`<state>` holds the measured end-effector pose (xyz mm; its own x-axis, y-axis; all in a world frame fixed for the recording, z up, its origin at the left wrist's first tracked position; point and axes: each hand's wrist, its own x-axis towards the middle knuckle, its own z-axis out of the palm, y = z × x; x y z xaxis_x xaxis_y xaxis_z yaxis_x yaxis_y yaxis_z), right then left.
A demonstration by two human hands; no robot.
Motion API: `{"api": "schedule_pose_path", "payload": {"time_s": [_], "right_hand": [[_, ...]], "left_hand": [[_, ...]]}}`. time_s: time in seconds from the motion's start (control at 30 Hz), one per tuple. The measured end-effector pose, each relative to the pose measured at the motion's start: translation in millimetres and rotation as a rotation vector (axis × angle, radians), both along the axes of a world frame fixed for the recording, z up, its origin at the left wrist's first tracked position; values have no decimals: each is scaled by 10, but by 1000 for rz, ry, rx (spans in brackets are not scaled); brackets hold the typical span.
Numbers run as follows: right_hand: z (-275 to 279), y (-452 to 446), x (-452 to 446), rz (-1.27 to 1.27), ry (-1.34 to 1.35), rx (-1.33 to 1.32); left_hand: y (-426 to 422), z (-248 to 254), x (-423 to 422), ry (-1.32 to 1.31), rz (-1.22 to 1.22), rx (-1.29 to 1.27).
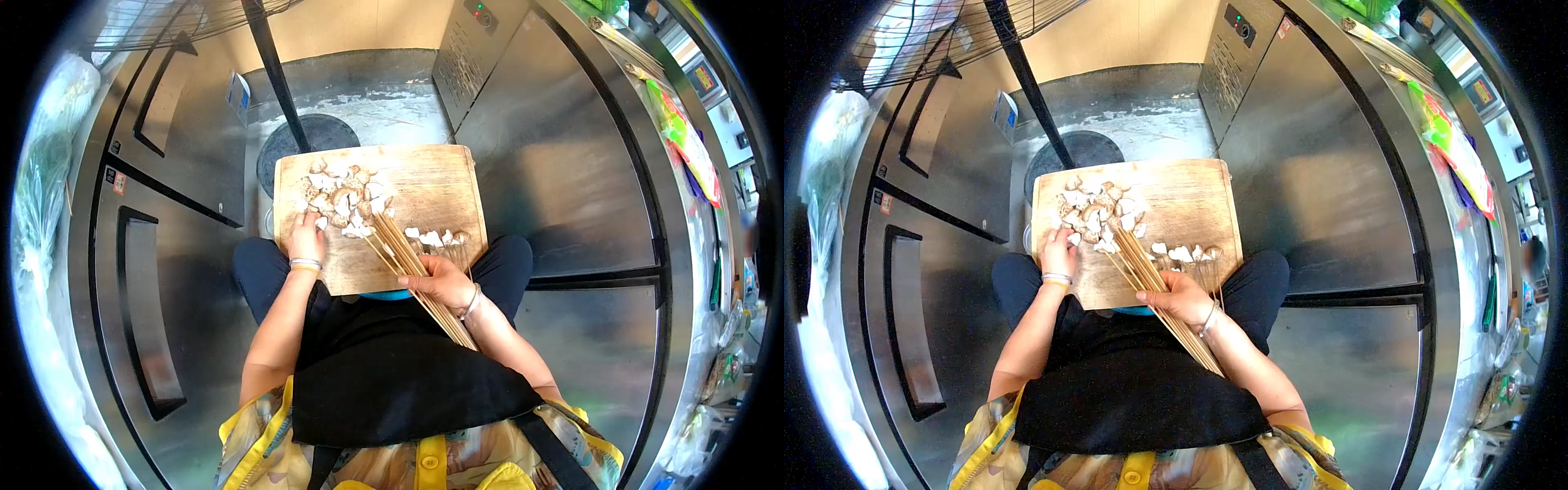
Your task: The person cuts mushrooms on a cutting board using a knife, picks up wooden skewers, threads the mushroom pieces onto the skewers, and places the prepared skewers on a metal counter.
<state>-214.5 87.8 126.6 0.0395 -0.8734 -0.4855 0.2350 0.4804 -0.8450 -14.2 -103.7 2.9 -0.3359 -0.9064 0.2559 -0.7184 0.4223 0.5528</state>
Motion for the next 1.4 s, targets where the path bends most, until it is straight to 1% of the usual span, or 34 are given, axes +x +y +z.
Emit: {"api": "schedule_pose_path", "payload": {"time_s": [0.1, 0.2, 0.27, 0.3, 0.37, 0.4, 0.43, 0.5, 0.57, 0.67, 0.8, 0.87, 1.03, 1.1, 1.13, 1.2, 1.23, 1.3, 1.33, 1.4], "right_hand": [[24, -2, 16, -1, 50, -13], [-31, -10, 25, 4, 54, -31], [-56, -2, 18, 18, 82, -10], [-50, -5, 20, 16, 81, -7], [-10, -16, 36, 38, 88, -25], [14, -16, 48, 37, 88, -24], [41, -20, 63, 44, 87, -25], [57, -26, 93, 54, 87, -26], [58, -30, 115, 22, -13, -80], [44, -33, 113, 20, -49, -77], [78, -32, 130, 19, -39, -72], [84, -31, 133, 21, -71, -72], [101, -26, 129, 40, -46, -67], [111, -27, 134, 41, -49, -63], [131, -29, 138, 45, -30, -58], [142, -32, 138, 48, -11, -56], [137, -31, 137, 51, -16, -62], [120, -31, 136, 52, -21, -68], [108, -32, 134, 55, -36, -71], [103, -30, 132, 56, -51, -74]], "left_hand": [[12, 47, 22, -35, 23, 22], [71, 111, 18, 14, 48, 47], [138, 109, 36, 318, -2, 393], [188, 141, 45, 316, -4, 395], [298, 209, 77, 1023, -198, 891], [389, 433, 52, 1014, -150, 962], [448, 567, 44, 1015, -149, 962], [527, 720, 50, 1136, -121, 1066], [553, 741, 60, 1165, -128, 1082], [567, 771, 71, 1207, -143, 1105], [589, 864, 64, 1235, -141, 1144], [616, 938, 36, 1240, -130, 1141], [647, 1001, 21, 1260, -112, 1126], [641, 1012, 28, 1169, -142, 1075], [637, 1005, 41, 1168, -142, 1074], [627, 997, 68, 1017, -244, 1005], [633, 999, 66, 1016, -244, 1005], [654, 1017, 43, 884, -279, 822], [666, 1024, 38, 883, -281, 823], [704, 1033, 34, 808, -300, 694]]}}
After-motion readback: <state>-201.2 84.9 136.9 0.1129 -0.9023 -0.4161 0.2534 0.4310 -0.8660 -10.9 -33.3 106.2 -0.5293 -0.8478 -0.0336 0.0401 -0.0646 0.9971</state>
